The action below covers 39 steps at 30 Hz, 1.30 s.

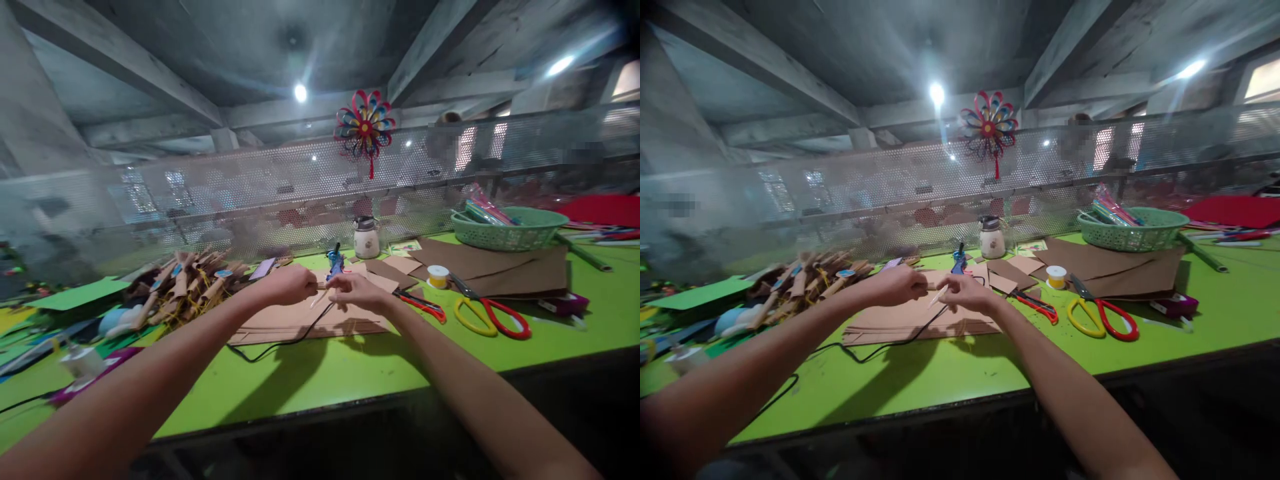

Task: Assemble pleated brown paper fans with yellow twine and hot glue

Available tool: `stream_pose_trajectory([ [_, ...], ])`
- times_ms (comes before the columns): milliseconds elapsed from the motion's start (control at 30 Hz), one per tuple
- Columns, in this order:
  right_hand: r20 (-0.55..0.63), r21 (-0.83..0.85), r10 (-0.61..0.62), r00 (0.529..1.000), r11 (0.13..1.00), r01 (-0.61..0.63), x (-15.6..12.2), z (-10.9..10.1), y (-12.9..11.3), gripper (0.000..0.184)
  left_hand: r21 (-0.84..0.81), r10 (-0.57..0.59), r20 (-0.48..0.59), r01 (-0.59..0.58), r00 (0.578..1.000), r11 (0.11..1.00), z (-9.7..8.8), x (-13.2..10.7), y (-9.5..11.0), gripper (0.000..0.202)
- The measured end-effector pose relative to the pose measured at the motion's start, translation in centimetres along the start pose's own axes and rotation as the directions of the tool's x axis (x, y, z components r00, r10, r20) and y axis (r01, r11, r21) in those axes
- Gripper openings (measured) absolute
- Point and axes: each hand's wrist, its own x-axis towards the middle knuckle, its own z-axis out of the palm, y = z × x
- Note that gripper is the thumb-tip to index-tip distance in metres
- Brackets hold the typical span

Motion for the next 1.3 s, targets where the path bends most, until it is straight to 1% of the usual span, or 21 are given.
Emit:
stream_pose_trajectory([
  [100, -0.062, 0.068, 0.046, 0.997, 0.997, -0.041, -0.4, -1.8, -0.5, 0.023, -0.119, -0.059, 0.051, 0.065, 0.997, 0.991, -0.6, -0.6, -1.3, 0.027],
  [200, -0.148, 0.143, 0.078, 0.986, 0.988, -0.057, -0.6, -3.6, -0.6, 0.023, -0.245, -0.128, 0.089, 0.147, 0.988, 0.958, -0.8, -1.4, -2.5, 0.023],
  [300, -0.296, 0.217, 0.091, 0.951, 0.976, -0.026, -0.6, -5.0, 0.0, 0.028, -0.43, -0.194, 0.089, 0.213, 0.977, 0.877, -0.5, -2.1, -3.4, 0.012],
  [367, -0.439, 0.25, 0.095, 0.893, 0.968, 0.02, -0.4, -5.8, 0.6, 0.031, -0.616, -0.229, 0.112, 0.248, 0.967, 0.747, 0.0, -2.5, -3.7, 0.008],
  [433, -0.585, 0.262, 0.1, 0.805, 0.963, 0.071, -0.3, -6.9, 1.2, 0.033, -0.774, -0.226, 0.139, 0.249, 0.964, 0.583, 0.2, -2.8, -3.9, 0.008],
  [533, -0.757, 0.237, 0.102, 0.645, 0.963, 0.125, -0.4, -9.0, 1.8, 0.032, -0.895, -0.198, 0.126, 0.197, 0.972, 0.399, 0.0, -3.1, -3.8, 0.01],
  [600, -0.825, 0.201, 0.096, 0.558, 0.971, 0.13, -0.6, -10.3, 2.1, 0.031, -0.936, -0.215, 0.11, 0.173, 0.97, 0.305, -0.5, -3.2, -3.4, 0.011],
  [667, -0.859, 0.15, 0.076, 0.507, 0.983, 0.107, -0.7, -10.8, 2.0, 0.032, -0.974, -0.3, 0.118, 0.17, 0.947, 0.152, -1.0, -2.9, -2.9, 0.011],
  [700, -0.863, 0.122, 0.061, 0.501, 0.989, 0.089, -0.7, -10.7, 1.9, 0.032, -0.985, -0.356, 0.13, 0.163, 0.925, 0.063, -1.1, -2.6, -2.6, 0.012],
  [733, -0.858, 0.093, 0.044, 0.512, 0.993, 0.07, -0.6, -10.2, 1.7, 0.031, -0.989, -0.413, 0.143, 0.149, 0.9, -0.019, -1.2, -2.3, -2.4, 0.012],
  [767, -0.84, 0.066, 0.027, 0.542, 0.996, 0.053, -0.5, -9.4, 1.5, 0.03, -0.988, -0.464, 0.153, 0.128, 0.872, -0.084, -1.1, -1.9, -2.2, 0.013],
  [800, -0.806, 0.045, 0.013, 0.592, 0.998, 0.039, -0.4, -8.3, 1.1, 0.028, -0.986, -0.504, 0.158, 0.107, 0.849, -0.128, -0.9, -1.4, -2.0, 0.012],
  [833, -0.755, 0.03, 0.004, 0.656, 0.999, 0.029, -0.3, -7.0, 0.7, 0.026, -0.984, -0.536, 0.157, 0.087, 0.83, -0.153, -0.6, -0.9, -1.8, 0.012],
  [900, -0.584, 0.021, 0.001, 0.812, 1.0, 0.013, -0.1, -3.7, -0.2, 0.026, -0.98, -0.59, 0.158, 0.053, 0.792, -0.192, 0.2, 0.2, -1.6, 0.01],
  [933, -0.48, 0.022, -0.001, 0.877, 1.0, 0.013, -0.1, -1.9, -0.6, 0.027, -0.977, -0.616, 0.162, 0.036, 0.771, -0.212, 0.7, 0.7, -1.4, 0.01],
  [967, -0.367, 0.027, -0.004, 0.93, 1.0, 0.014, -0.1, -0.2, -0.9, 0.028, -0.973, -0.64, 0.168, 0.022, 0.75, -0.23, 1.2, 1.2, -1.2, 0.011],
  [1000, -0.262, 0.037, 0.0, 0.965, 0.999, 0.01, -0.1, 1.3, -1.1, 0.03, -0.969, -0.66, 0.174, 0.009, 0.731, -0.246, 1.7, 1.7, -1.1, 0.011],
  [1067, -0.097, 0.053, 0.016, 0.995, 0.999, -0.011, -0.3, 3.6, -1.1, 0.029, -0.961, -0.687, 0.187, -0.013, 0.702, -0.275, 2.5, 2.5, -0.7, 0.011],
  [1133, 0.017, 0.064, 0.046, 0.999, 0.997, -0.047, -0.4, 4.9, -0.8, 0.03, -0.953, -0.704, 0.196, -0.038, 0.682, -0.302, 3.2, 3.1, -0.4, 0.012],
  [1200, 0.082, 0.079, 0.081, 0.993, 0.993, -0.088, -0.5, 5.4, -0.4, 0.033, -0.942, -0.719, 0.198, -0.072, 0.666, -0.326, 3.7, 3.5, -0.4, 0.013],
  [1300, 0.117, 0.124, 0.133, 0.984, 0.981, -0.148, -0.4, 5.4, -0.1, 0.04, -0.92, -0.745, 0.193, -0.146, 0.639, -0.363, 4.3, 3.9, -0.8, 0.014],
])
